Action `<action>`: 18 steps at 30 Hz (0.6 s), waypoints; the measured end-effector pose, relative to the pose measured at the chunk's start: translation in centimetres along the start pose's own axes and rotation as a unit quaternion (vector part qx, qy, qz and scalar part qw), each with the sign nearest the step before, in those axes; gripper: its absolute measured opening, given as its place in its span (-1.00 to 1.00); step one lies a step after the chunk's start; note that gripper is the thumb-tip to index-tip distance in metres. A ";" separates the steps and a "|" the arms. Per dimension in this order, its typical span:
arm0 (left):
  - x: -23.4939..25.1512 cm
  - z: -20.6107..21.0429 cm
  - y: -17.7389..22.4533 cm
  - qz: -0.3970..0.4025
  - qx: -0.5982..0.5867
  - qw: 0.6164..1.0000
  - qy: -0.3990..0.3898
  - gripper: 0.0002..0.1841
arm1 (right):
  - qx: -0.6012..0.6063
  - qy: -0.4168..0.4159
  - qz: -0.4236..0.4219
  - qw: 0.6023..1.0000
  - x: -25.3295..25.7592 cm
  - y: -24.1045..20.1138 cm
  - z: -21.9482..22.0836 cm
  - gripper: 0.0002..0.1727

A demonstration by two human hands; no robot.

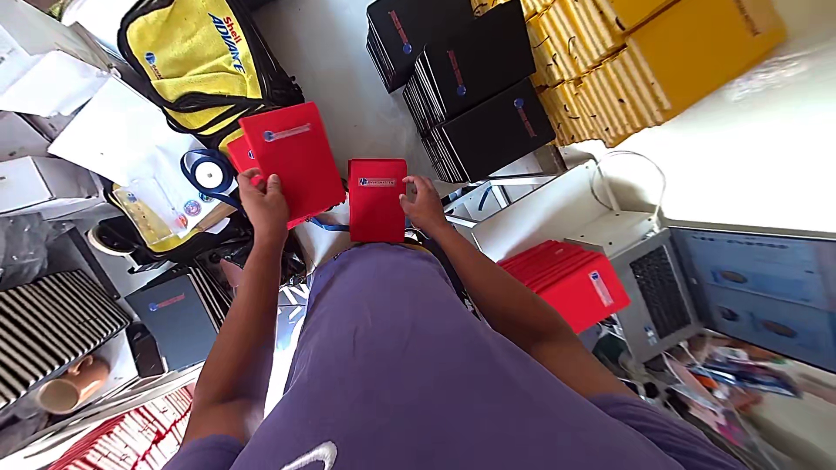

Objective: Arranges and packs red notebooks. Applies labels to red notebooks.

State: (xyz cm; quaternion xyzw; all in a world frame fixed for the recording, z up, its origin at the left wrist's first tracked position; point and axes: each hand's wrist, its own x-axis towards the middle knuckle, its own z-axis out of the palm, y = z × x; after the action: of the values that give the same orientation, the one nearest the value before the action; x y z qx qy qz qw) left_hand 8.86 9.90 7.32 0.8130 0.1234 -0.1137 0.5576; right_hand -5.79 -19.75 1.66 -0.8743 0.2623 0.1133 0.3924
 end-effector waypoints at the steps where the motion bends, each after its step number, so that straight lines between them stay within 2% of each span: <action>1: 0.7 -0.7 -0.6 -0.003 -0.008 1.000 0.020 -0.57 | -0.009 0.004 -0.010 1.000 0.5 -0.4 0.3 -0.49; 4: 1.4 -1.8 -2.2 -0.026 -0.018 0.998 0.048 -0.62 | -0.051 0.005 -0.014 0.999 1.3 -1.3 1.0 -0.47; 7: 1.0 -2.0 -2.8 -0.031 0.063 0.996 0.045 -0.49 | -0.079 0.015 -0.014 0.997 1.6 -1.6 1.3 -0.49; 11: -1.4 -1.3 -0.7 0.062 0.248 0.965 0.054 -0.22 | -0.162 0.046 -0.043 0.985 1.3 -1.5 1.7 -0.57; 14: -3.3 -0.2 1.1 0.153 0.255 0.954 -0.040 -0.34 | -0.221 0.033 -0.118 0.968 1.6 -2.4 1.9 -0.62; 18: -5.9 3.2 -0.1 0.223 0.231 0.930 -0.181 -0.67 | -0.234 -0.122 -0.195 0.945 4.5 -4.1 2.3 -0.50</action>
State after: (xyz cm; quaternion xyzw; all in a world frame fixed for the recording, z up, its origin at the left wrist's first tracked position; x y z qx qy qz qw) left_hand 3.11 6.50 8.05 0.8915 -0.1931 -0.1571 0.3786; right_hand 0.25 -17.42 0.90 -0.9550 0.0033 0.1984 0.2204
